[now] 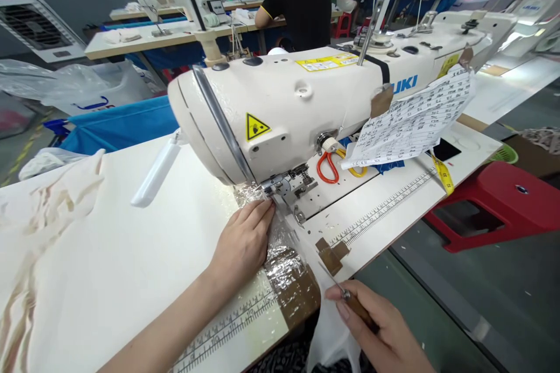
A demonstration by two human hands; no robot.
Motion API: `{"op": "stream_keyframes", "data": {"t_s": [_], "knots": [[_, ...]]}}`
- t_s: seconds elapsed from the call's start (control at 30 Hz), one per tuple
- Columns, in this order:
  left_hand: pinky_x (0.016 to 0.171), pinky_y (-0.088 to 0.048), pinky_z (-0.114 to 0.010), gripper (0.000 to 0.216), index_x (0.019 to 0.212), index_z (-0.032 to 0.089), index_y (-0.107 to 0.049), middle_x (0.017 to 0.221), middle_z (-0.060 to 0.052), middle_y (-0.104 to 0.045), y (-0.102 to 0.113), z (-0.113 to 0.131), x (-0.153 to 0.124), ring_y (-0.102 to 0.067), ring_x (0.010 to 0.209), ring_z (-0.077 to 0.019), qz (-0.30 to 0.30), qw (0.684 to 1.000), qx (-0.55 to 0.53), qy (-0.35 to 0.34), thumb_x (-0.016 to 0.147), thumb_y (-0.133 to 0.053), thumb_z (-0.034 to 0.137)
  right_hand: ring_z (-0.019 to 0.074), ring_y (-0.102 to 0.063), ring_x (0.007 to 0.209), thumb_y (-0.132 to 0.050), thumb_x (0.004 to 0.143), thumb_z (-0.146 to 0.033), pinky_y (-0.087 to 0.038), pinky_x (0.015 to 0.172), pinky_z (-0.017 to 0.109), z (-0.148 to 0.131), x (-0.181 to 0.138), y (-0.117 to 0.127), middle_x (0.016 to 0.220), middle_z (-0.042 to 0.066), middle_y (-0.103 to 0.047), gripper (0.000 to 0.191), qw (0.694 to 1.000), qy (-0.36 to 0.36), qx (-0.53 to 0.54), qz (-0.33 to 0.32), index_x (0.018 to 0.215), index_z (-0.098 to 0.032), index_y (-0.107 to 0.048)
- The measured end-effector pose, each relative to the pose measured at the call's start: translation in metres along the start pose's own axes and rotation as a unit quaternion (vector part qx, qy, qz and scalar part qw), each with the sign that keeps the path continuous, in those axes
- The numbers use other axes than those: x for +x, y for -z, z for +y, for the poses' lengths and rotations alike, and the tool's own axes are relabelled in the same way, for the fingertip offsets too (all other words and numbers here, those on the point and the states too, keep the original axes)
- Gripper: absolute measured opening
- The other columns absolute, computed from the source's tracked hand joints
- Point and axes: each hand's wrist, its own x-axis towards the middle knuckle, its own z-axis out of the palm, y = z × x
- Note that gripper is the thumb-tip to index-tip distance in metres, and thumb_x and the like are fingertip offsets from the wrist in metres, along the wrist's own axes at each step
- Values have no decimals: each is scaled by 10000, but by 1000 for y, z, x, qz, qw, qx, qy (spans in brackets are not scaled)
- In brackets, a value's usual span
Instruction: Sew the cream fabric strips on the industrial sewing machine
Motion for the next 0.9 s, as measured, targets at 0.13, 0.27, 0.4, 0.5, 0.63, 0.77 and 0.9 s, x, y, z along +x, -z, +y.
{"op": "stream_keyframes", "data": {"t_s": [0.13, 0.27, 0.4, 0.5, 0.63, 0.77, 0.9], "knots": [[1037, -528, -478, 462, 1346, 75, -528, 1313, -164, -623, 1, -8, -1, -553, 1262, -278, -4, 999, -40, -13, 910, -378, 50, 170, -605, 693, -684, 850, -568, -498, 633, 251, 2, 1, -18, 787, 15, -622, 356, 956, -133, 260, 23, 985, -241, -723], [1039, -530, -483, 434, 1309, 49, -533, 1330, -190, -594, 2, -8, -2, -532, 1280, -288, -9, 999, -35, -29, 910, -365, 34, 168, -581, 650, -683, 822, -621, -475, 592, 252, 6, -1, -28, 745, 11, -604, 445, 959, -151, 241, 7, 1021, -227, -735], [948, -571, -495, 393, 1271, 68, -564, 1274, -196, -583, 3, -1, 2, -546, 1204, -317, -15, 1000, -9, 2, 924, -379, 53, 185, -564, 652, -503, 964, -540, -466, 607, 270, 2, 2, -17, 724, 2, -603, 369, 998, -62, 14, 18, 1087, -250, -696], [857, -596, -454, 356, 1197, 67, -601, 1188, -188, -586, 3, 1, 7, -559, 1092, -306, -7, 1000, 4, 20, 908, -396, 36, 206, -607, 716, -444, 1000, -468, -495, 678, 297, -4, 12, -7, 809, 21, -659, 343, 996, -40, -77, 6, 1154, -240, -650], [805, -596, -456, 351, 1157, 95, -608, 1128, -175, -584, 2, -3, 10, -548, 1016, -290, 1, 1000, -15, 21, 896, -386, 21, 220, -642, 816, -415, 1009, -438, -510, 724, 307, -11, 25, -6, 914, 36, -697, 329, 994, -28, -108, 10, 1161, -238, -627], [827, -590, -430, 374, 1211, 130, -551, 1086, -138, -589, 2, -10, 8, -562, 1005, -254, 30, 996, -86, -10, 902, -387, -2, 219, -650, 872, -412, 1013, -403, -511, 696, 282, -17, 32, -8, 948, 33, -700, 295, 995, -8, -96, 7, 1146, -239, -619], [877, -575, -422, 411, 1226, 155, -524, 1124, -124, -596, 3, -12, 7, -572, 1051, -235, 34, 990, -133, -31, 896, -371, -35, 195, -621, 740, -406, 1018, -380, -481, 600, 261, -21, 36, -9, 876, 24, -685, 282, 996, 8, -89, 1, 1131, -224, -611]]}}
